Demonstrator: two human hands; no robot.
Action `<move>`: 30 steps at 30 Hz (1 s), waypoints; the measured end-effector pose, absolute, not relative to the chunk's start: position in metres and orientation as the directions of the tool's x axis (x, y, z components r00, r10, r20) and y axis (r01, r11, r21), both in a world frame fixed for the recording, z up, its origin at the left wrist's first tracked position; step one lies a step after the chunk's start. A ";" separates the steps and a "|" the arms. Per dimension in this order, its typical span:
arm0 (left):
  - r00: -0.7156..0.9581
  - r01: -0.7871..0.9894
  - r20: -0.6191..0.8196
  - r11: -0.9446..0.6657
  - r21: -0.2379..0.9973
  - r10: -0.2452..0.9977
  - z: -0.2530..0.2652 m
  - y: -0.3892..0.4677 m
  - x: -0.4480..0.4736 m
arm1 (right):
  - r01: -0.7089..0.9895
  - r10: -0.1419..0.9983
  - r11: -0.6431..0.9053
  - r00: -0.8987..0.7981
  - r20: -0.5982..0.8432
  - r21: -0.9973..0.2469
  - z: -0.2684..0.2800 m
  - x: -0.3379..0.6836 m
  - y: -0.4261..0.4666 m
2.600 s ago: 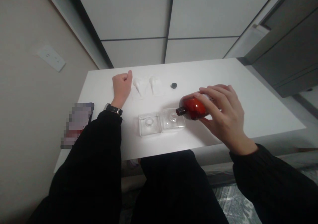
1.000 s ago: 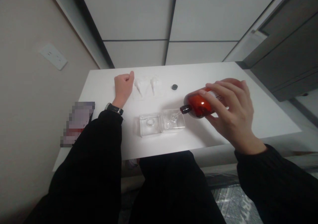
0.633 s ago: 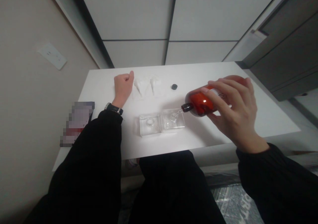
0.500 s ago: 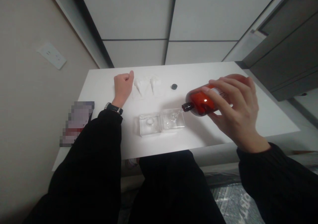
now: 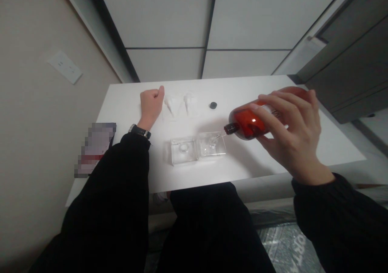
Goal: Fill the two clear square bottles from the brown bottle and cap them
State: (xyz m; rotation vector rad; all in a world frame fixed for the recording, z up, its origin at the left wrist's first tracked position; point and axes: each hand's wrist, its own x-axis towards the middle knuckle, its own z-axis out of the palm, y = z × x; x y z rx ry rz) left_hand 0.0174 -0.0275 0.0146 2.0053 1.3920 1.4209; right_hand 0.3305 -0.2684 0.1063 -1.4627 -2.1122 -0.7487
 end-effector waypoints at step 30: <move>0.049 0.547 0.535 -0.471 0.692 0.844 0.013 -0.026 0.017 | 0.899 0.538 0.337 -0.428 0.726 0.280 0.105 0.340 -0.261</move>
